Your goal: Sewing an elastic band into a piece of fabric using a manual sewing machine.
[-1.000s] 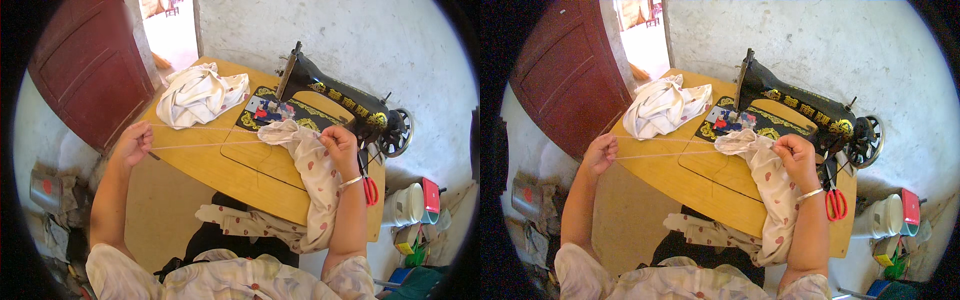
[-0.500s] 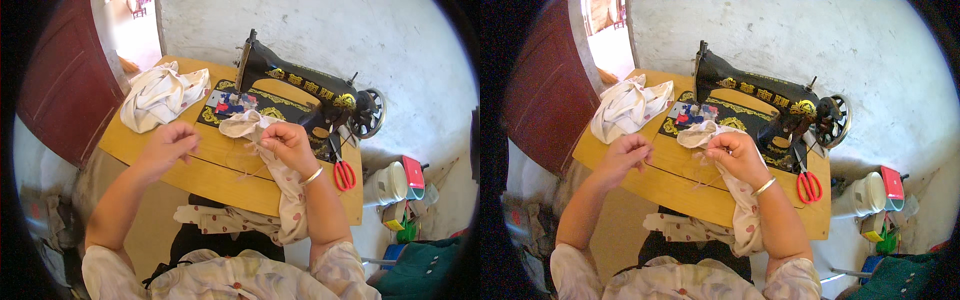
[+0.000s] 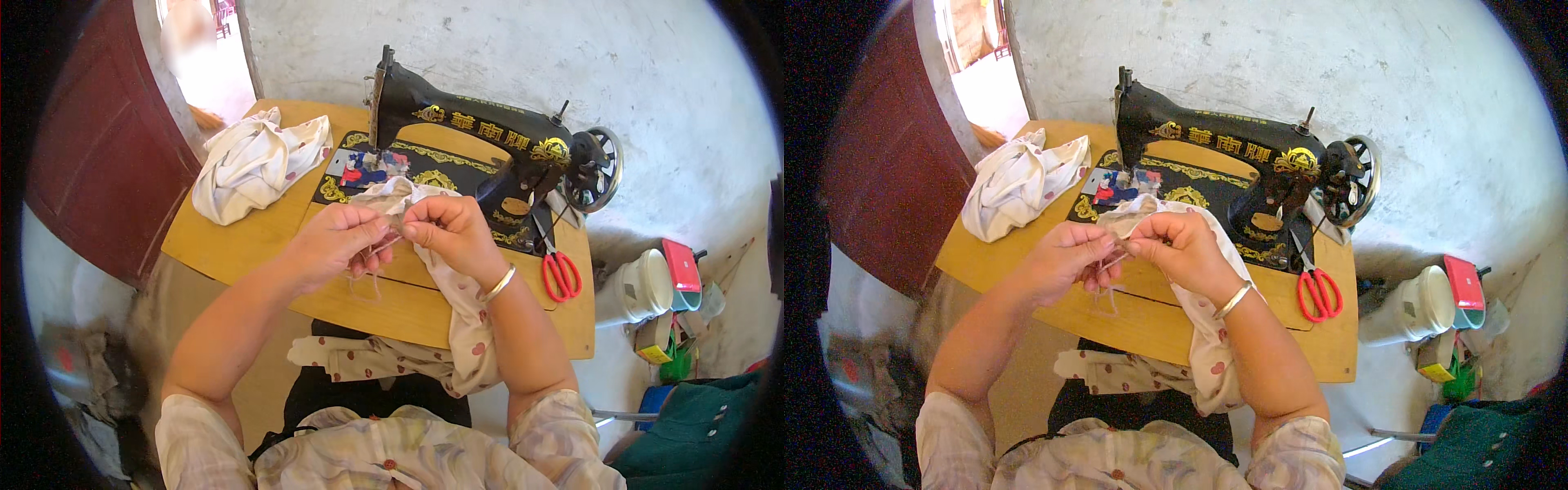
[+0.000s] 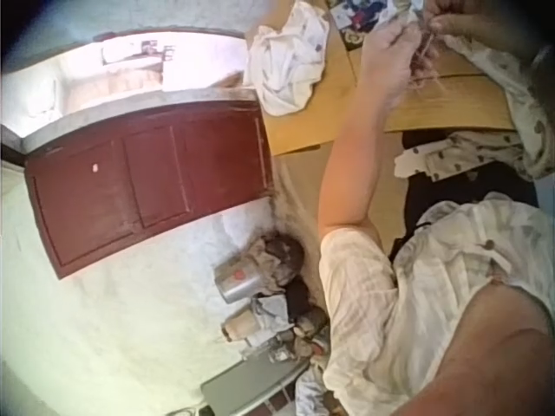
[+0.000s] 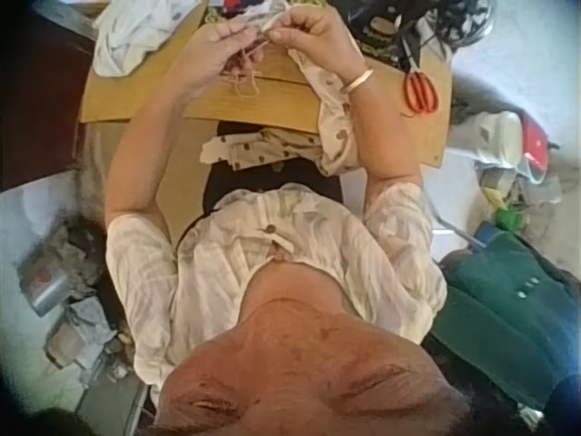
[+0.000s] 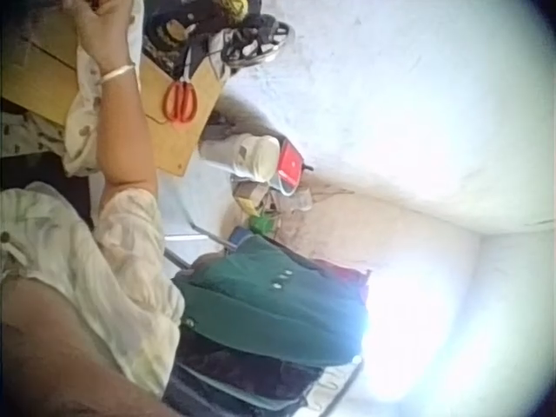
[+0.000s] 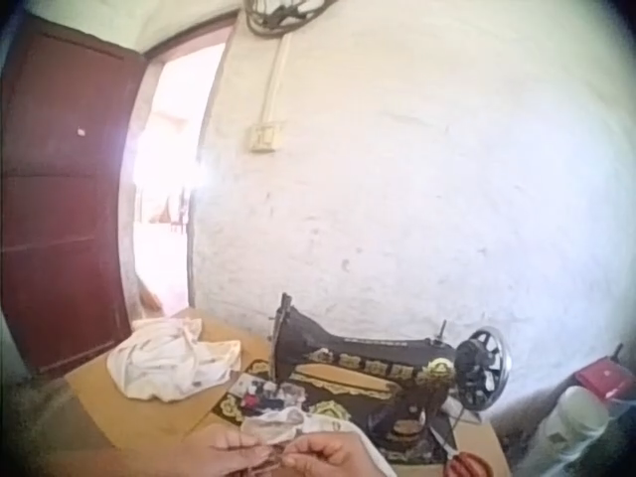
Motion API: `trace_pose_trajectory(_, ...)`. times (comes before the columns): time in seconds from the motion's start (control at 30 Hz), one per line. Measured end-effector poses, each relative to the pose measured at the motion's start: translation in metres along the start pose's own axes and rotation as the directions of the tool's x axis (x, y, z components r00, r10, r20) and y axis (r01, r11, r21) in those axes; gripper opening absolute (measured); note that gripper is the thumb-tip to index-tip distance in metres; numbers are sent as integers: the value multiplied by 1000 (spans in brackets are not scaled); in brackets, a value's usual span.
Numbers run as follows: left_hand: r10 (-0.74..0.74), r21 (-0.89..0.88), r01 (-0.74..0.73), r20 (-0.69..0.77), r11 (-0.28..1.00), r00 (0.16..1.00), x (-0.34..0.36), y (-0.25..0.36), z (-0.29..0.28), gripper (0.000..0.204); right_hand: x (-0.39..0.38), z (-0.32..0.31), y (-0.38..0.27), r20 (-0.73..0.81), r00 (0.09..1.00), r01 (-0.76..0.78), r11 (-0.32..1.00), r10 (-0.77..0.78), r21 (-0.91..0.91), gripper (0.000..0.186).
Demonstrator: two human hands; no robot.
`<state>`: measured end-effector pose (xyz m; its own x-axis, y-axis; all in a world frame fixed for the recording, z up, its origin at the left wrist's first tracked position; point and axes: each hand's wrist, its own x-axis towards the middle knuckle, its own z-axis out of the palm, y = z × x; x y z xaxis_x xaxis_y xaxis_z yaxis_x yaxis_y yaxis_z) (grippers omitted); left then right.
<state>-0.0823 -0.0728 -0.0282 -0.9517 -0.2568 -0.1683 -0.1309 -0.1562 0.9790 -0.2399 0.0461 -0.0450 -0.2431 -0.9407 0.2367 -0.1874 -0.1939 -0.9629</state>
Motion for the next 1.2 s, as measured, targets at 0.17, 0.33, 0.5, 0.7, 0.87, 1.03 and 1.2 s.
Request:
trace_pose_trajectory(0.17, -43, 45, 44, -7, 998, 999, 0, 6, 4, 16, 0, -7, -6, 20, 1000, -16, 993, 14, 120, 8)
trace_pose_trajectory(0.33, -37, 82, 41, -49, 996, 998, -3, 9, 4, 14, 0, -6, -7, 83, 995, -81, 965, 62, 251, 12)
trace_pose_trajectory(0.5, 14, 126, -3, -90, 992, 996, -3, 7, 4, 13, 0, -7, 1, 133, 989, -96, 957, 62, 272, 15)
trace_pose_trajectory(0.7, 59, 219, -33, -113, 975, 992, -4, 7, 2, 14, 3, -6, 1, 199, 978, -124, 948, 66, 294, 18)
trace_pose_trajectory(0.87, 135, 326, -96, -99, 940, 986, -1, 0, -1, 13, 4, -5, 0, 228, 973, -115, 939, 40, 324, 19)
trace_pose_trajectory(1.03, 112, 376, -75, -77, 924, 991, -6, 9, -4, 12, 3, -6, 1, 265, 962, -146, 939, 62, 312, 12)
trace_pose_trajectory(1.2, 37, 136, -17, -145, 991, 989, -17, 23, -16, 11, 2, -23, 2, 335, 933, -225, 942, 134, 251, 9)
